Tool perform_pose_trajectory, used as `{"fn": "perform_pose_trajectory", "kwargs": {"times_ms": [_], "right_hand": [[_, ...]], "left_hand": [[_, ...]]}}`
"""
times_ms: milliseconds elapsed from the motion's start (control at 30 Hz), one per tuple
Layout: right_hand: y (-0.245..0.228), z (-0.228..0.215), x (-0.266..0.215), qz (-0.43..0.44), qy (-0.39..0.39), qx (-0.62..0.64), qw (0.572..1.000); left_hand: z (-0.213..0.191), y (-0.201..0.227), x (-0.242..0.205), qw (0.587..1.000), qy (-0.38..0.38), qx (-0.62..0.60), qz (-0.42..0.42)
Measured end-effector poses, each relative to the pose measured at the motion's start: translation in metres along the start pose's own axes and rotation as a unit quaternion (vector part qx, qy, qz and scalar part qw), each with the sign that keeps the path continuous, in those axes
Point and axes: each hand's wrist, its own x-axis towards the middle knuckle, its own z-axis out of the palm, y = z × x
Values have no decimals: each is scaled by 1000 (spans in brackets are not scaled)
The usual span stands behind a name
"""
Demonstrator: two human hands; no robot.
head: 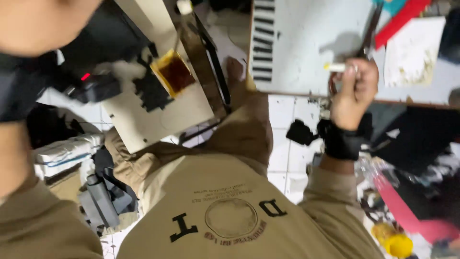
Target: The person applies glue to small strips of leather for a manufacturing or assembly process.
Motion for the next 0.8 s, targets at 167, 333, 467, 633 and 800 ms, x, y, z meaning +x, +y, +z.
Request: {"fn": "perform_pose_trajectory", "kwargs": {"times_ms": [167, 333, 467, 633, 800], "right_hand": [[17, 3, 9, -45, -24, 89, 995], [15, 5, 10, -47, -19, 107, 993], [11, 6, 13, -53, -25, 66, 996], [30, 2, 19, -26, -15, 96, 995], [67, -8, 26, -68, -34, 117, 990]], "left_hand": [[-12, 54, -106, 995, 31, -88, -27], [0, 42, -187, 988, 83, -118, -48], [-12, 90, -225, 989, 119, -63, -55], [9, 60, -241, 989, 141, -43, -7], [51, 35, -213, 981, 117, -147, 40]]}}
